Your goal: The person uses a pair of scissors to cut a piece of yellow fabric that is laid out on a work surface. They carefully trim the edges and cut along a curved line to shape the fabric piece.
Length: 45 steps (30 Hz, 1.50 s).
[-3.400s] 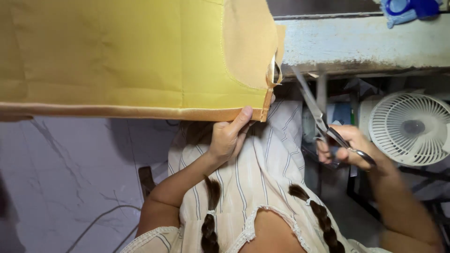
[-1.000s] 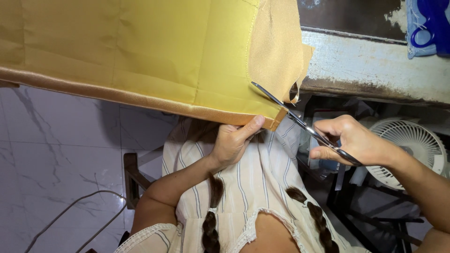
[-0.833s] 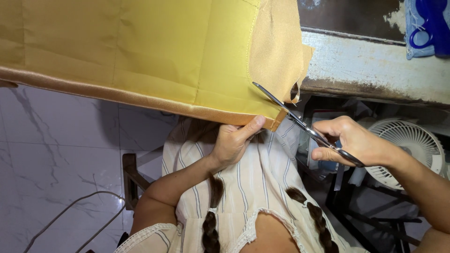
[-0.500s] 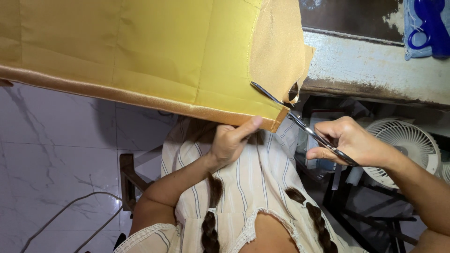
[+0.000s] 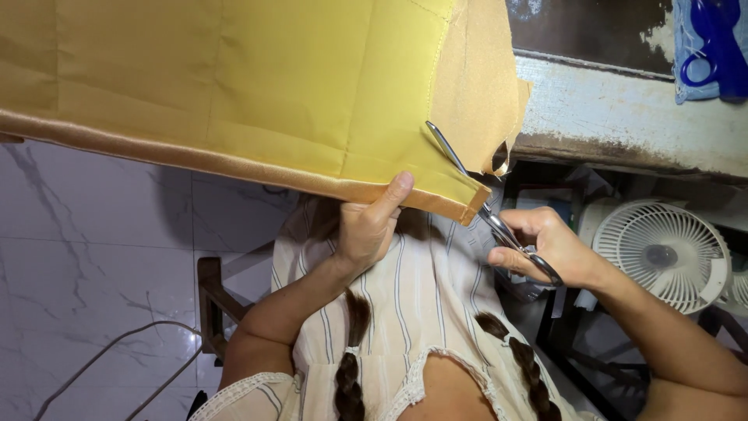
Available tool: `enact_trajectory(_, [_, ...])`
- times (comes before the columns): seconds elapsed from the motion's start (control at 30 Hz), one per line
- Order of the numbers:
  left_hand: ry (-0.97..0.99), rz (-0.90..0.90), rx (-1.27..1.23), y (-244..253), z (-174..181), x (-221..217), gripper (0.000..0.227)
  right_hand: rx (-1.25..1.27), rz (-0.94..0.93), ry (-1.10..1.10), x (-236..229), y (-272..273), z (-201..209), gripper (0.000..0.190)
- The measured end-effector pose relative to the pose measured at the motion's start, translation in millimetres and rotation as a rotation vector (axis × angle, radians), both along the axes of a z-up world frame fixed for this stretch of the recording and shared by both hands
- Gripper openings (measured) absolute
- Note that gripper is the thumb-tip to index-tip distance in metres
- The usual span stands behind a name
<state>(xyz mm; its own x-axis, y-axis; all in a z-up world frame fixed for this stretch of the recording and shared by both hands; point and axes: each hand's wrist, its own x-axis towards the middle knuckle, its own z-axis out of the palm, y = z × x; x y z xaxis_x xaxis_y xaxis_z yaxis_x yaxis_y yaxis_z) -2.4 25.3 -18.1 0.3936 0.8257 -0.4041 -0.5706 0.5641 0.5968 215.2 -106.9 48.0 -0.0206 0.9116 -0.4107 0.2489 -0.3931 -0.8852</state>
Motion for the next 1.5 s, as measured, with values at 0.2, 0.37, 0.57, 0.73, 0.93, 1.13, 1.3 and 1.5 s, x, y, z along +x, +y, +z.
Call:
enact_trajectory(0.2, [-0.005, -0.021, -0.026, -2, -5, 1, 0.047, -0.014, -0.058, 0.009, -14, 3, 11, 0.037])
enact_trajectory(0.37, [-0.006, -0.023, -0.02, -1, -4, 1, 0.048, 0.018, -0.101, 0.025, -24, -9, -6, 0.038])
enact_trajectory(0.57, [0.001, -0.026, -0.034, -3, -8, 3, 0.048, 0.027, -0.161, 0.069, -48, 14, 6, 0.03])
enact_trajectory(0.73, [0.01, -0.042, -0.051, 0, -2, 2, 0.048, 0.014, -0.238, 0.094, -56, 5, -6, 0.03])
enact_trajectory(0.93, [0.148, -0.137, -0.126, 5, 25, -17, 0.039, -0.096, -0.4, 0.23, -74, 4, 5, 0.028])
enact_trajectory(1.13, [0.5, -0.312, 1.277, 12, 64, -36, 0.019, -0.066, -0.429, 0.299, -71, 3, -4, 0.027])
enact_trajectory(1.3, [0.805, -0.004, 1.925, 15, 69, -3, 0.032, 0.004, -0.419, 0.411, -78, -7, -13, 0.023])
enact_trajectory(1.5, [0.951, -0.068, 2.038, 17, 67, 28, 0.041, -0.01, -0.46, 0.356, -73, -58, -16, 0.023])
